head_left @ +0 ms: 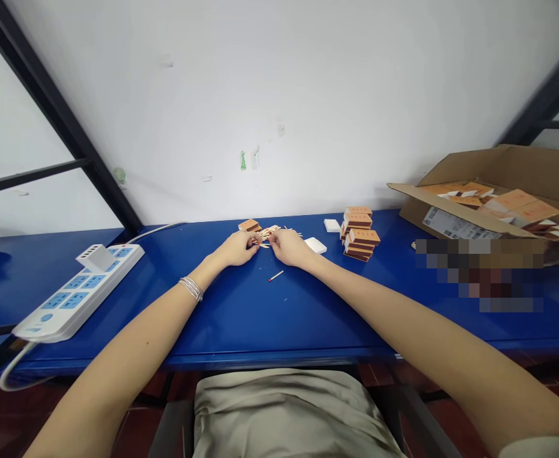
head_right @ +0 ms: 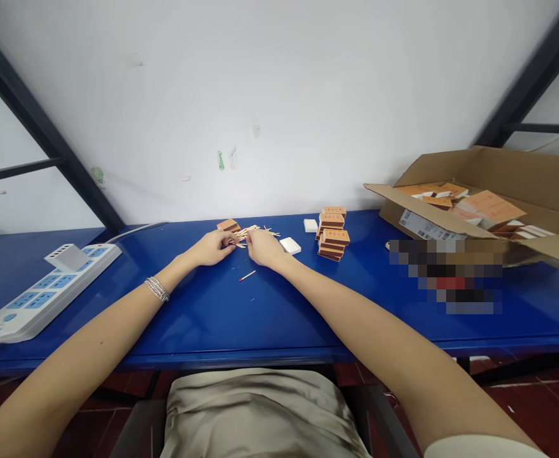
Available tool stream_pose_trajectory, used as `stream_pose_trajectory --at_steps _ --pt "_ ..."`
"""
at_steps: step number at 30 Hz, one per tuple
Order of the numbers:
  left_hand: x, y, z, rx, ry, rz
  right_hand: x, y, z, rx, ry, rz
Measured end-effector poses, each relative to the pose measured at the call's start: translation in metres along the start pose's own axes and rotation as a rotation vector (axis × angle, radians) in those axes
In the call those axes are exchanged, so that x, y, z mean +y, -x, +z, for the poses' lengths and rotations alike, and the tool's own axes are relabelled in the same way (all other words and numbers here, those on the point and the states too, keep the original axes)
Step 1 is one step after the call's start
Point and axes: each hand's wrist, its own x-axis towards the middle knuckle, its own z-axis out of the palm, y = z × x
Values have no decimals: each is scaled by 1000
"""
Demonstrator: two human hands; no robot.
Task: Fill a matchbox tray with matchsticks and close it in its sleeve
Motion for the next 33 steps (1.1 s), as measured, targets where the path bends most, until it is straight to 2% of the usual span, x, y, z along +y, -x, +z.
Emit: stream_pose_trajectory --at_steps 5,14,19,23,25,29,33 --pt "0 0 -1 -12 19 3 0 2 -2 -19 -8 -43" --pt "-3 -2 -1 -14 52 -14 -6 4 -9 -105 55 -6" --pt "-5 -2 0 -16 68 -49 0 13 -26 -220 -77 4" --pt "-3 -2 -1 -19 91 -44 8 21 -42 -422 -239 -73" --pt "-2 -2 -2 -26 99 -45 12 23 -49 -481 -313 -99" --pt "2 0 -5 -36 84 -51 17 26 -58 -508 -398 -166" --pt "7 1 -9 -78 121 -52 15 27 -54 -497 -405 -185"
